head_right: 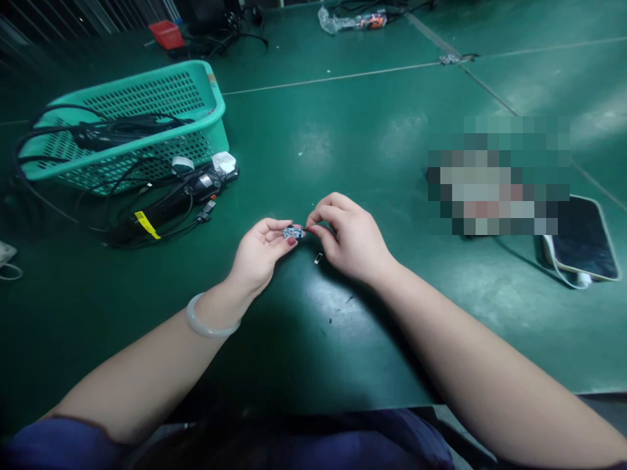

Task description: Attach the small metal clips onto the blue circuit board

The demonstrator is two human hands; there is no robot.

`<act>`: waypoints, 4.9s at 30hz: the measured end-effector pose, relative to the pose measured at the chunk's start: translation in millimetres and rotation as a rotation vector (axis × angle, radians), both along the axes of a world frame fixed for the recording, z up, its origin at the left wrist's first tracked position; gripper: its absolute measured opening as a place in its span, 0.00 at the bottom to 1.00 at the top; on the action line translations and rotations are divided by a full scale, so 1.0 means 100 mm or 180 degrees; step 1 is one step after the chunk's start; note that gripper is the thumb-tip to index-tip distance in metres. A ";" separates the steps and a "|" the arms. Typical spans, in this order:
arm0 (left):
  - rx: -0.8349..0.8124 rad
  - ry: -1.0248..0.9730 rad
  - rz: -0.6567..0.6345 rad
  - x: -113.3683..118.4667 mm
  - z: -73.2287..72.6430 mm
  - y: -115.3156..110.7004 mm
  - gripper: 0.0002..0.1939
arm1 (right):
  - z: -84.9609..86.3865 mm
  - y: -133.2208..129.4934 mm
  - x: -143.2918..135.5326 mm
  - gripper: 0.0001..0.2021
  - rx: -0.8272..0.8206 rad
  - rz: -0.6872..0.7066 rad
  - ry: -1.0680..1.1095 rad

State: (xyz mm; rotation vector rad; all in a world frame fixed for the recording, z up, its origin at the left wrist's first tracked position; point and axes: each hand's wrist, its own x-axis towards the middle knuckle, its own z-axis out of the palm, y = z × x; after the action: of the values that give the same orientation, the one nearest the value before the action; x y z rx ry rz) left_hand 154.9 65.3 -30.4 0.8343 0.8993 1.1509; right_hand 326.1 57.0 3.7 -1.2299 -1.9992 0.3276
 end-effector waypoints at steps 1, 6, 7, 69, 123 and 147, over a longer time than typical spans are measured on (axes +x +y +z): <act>-0.0006 -0.0007 -0.0068 0.00 0.00 0.00 0.17 | 0.00 0.00 0.00 0.06 0.0068 0.0060 -0.0114; -0.0159 -0.0211 -0.0663 -0.01 0.01 -0.02 0.19 | 0.02 0.03 0.08 0.12 0.0251 0.0469 -0.0168; -0.0222 -0.0261 -0.0802 -0.01 0.02 -0.03 0.19 | 0.03 0.03 0.09 0.12 0.0244 0.0584 -0.0111; -0.0469 -0.0212 -0.0462 0.00 0.08 -0.03 0.08 | -0.02 -0.02 0.36 0.09 -0.1529 0.0648 -0.1572; -0.0319 -0.0094 -0.0332 0.03 0.04 -0.04 0.16 | 0.03 -0.08 0.37 0.10 -0.1465 0.0246 -0.2549; -0.0114 0.0308 -0.0239 0.04 0.02 -0.07 0.17 | 0.13 -0.12 0.22 0.06 -0.0621 -0.0525 -0.1021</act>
State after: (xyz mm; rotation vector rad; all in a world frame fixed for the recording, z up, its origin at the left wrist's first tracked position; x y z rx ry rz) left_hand 158.9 58.2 -28.5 0.8933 0.9575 1.0335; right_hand 348.0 44.8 16.6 -1.6467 -2.1528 0.2607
